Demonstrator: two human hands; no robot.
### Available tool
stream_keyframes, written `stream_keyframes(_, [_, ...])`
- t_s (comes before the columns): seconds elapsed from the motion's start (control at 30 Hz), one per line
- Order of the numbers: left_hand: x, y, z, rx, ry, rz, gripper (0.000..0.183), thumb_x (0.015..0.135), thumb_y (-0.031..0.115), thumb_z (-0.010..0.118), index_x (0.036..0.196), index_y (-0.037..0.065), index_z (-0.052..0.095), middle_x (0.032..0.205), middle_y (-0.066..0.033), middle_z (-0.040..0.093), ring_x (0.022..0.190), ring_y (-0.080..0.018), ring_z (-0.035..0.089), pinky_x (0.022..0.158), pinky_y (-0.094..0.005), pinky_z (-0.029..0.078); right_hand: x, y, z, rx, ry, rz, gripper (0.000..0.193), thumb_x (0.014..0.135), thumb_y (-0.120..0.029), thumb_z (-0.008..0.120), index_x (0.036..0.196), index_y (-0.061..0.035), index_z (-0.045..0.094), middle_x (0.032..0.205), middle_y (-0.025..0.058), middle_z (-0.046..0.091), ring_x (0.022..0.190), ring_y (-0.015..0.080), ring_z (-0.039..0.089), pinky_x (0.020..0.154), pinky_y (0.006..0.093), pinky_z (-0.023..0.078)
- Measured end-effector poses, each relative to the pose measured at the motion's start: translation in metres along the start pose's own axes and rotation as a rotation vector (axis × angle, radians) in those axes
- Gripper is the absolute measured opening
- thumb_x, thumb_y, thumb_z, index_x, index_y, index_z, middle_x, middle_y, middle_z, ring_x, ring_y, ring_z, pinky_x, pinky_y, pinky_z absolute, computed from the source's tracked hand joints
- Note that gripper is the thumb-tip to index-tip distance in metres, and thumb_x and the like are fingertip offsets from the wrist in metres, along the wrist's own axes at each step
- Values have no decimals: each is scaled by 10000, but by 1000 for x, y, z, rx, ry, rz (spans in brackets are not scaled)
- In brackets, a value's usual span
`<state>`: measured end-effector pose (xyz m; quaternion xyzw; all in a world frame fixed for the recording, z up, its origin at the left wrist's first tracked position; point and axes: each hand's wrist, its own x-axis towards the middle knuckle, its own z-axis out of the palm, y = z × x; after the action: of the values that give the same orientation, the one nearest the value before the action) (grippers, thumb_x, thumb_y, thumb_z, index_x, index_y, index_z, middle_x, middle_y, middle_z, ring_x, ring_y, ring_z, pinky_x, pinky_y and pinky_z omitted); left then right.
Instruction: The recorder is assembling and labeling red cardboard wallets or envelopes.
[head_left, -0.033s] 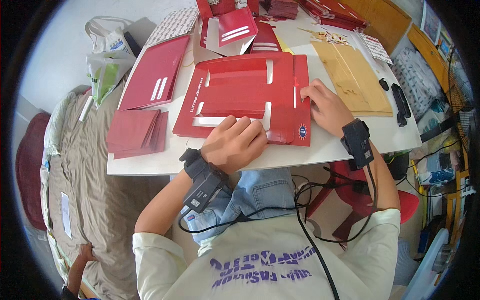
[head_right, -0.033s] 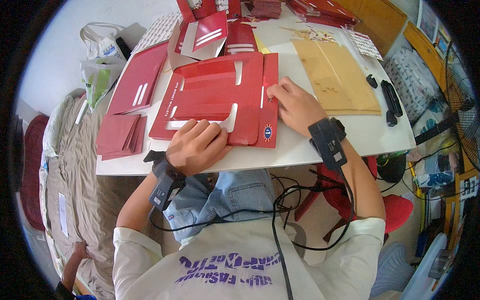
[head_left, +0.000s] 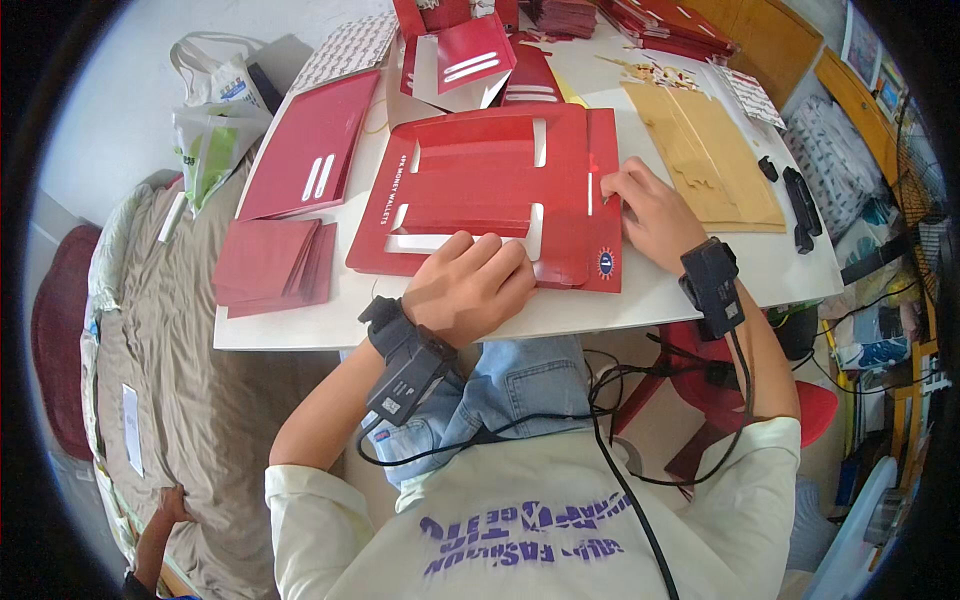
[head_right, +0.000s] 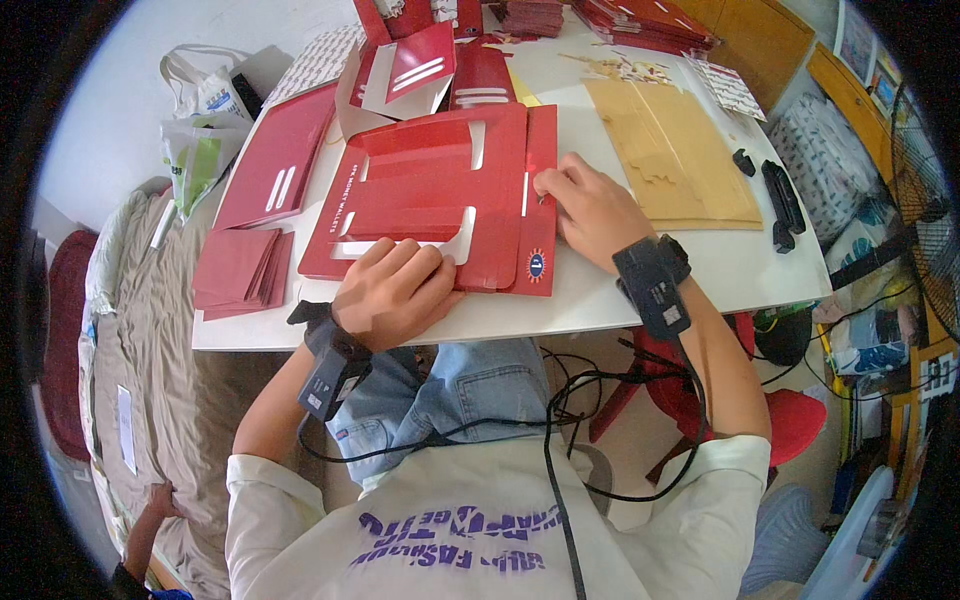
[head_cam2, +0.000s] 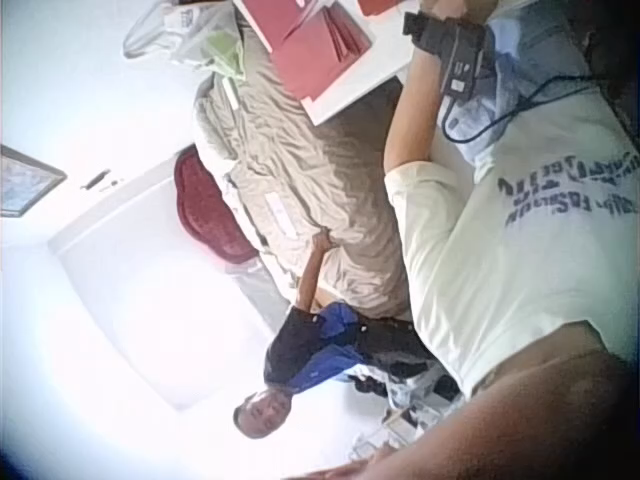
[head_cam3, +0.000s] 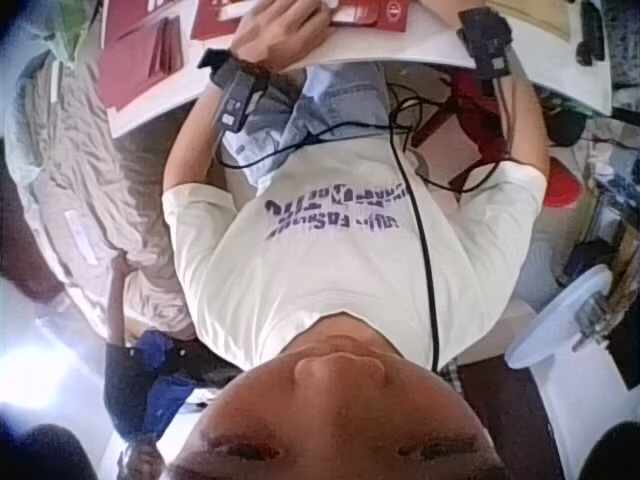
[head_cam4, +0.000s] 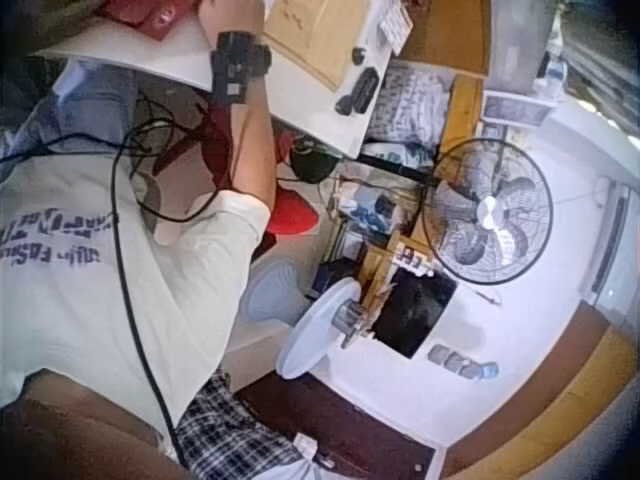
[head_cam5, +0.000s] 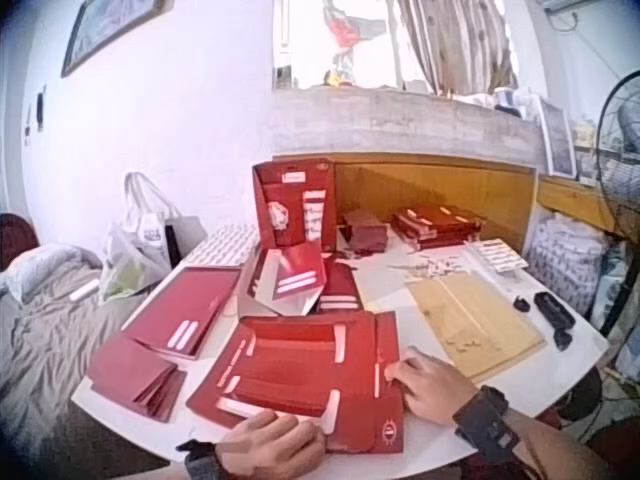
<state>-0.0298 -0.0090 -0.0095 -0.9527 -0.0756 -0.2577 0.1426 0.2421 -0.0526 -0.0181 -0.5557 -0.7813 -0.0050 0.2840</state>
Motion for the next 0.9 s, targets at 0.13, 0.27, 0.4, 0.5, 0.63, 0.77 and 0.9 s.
stream_keyframes(0.13, [0, 0, -1, 2, -6, 8, 239, 743, 206, 750, 881, 52, 631, 857, -45, 563, 741, -180, 561, 639, -307, 449, 2, -3, 3, -276, 99, -52, 201, 776, -41, 625, 946, -145, 599, 871, 74, 539, 749, 297, 598, 650, 415, 483])
stream_keyframes(0.27, [1, -4, 3, -10, 25, 7, 247, 738, 207, 754, 885, 51, 632, 858, -47, 562, 745, -181, 564, 643, -315, 446, 7, -2, 3, -348, 137, -69, 179, 763, -60, 641, 912, -158, 625, 833, 59, 540, 719, 273, 602, 628, 402, 483])
stream_keyframes(0.4, [0, -4, 3, 3, 28, 2, 247, 738, 210, 755, 886, 54, 635, 859, -47, 563, 745, -180, 565, 646, -317, 443, 6, -4, -3, -415, 145, -147, 171, 755, -45, 642, 909, -121, 647, 829, 62, 560, 747, 252, 593, 654, 378, 470])
stream_keyframes(0.5, [0, -5, 3, 9, 36, 15, 248, 737, 217, 755, 885, 57, 636, 863, -47, 566, 750, -178, 564, 651, -315, 442, 4, 2, -4, -502, 173, -282, 156, 752, -81, 628, 901, -120, 653, 787, 42, 576, 720, 213, 586, 634, 341, 459])
stream_keyframes(0.63, [1, -4, 3, 12, 5, -2, 250, 736, 218, 754, 885, 56, 636, 866, -48, 567, 755, -178, 561, 662, -315, 441, 5, 8, -8, -582, 183, -470, 178, 737, -118, 613, 909, -97, 655, 721, 19, 568, 681, 170, 566, 607, 301, 438])
stream_keyframes(0.77, [-1, -5, 1, 23, 2, -2, 234, 743, 209, 747, 872, 51, 632, 859, -48, 565, 759, -177, 561, 669, -316, 443, 4, 12, -8, -632, 135, -543, 213, 736, -114, 613, 943, -95, 659, 715, 19, 565, 676, 169, 563, 610, 294, 439])
stream_keyframes(0.9, [-1, -4, 2, 13, -18, 15, 219, 747, 205, 742, 845, 49, 624, 856, -54, 567, 755, -183, 564, 666, -318, 449, 1, 13, -11, -599, 115, -563, 162, 736, -113, 619, 897, -101, 633, 709, 10, 568, 664, 164, 579, 601, 284, 466])
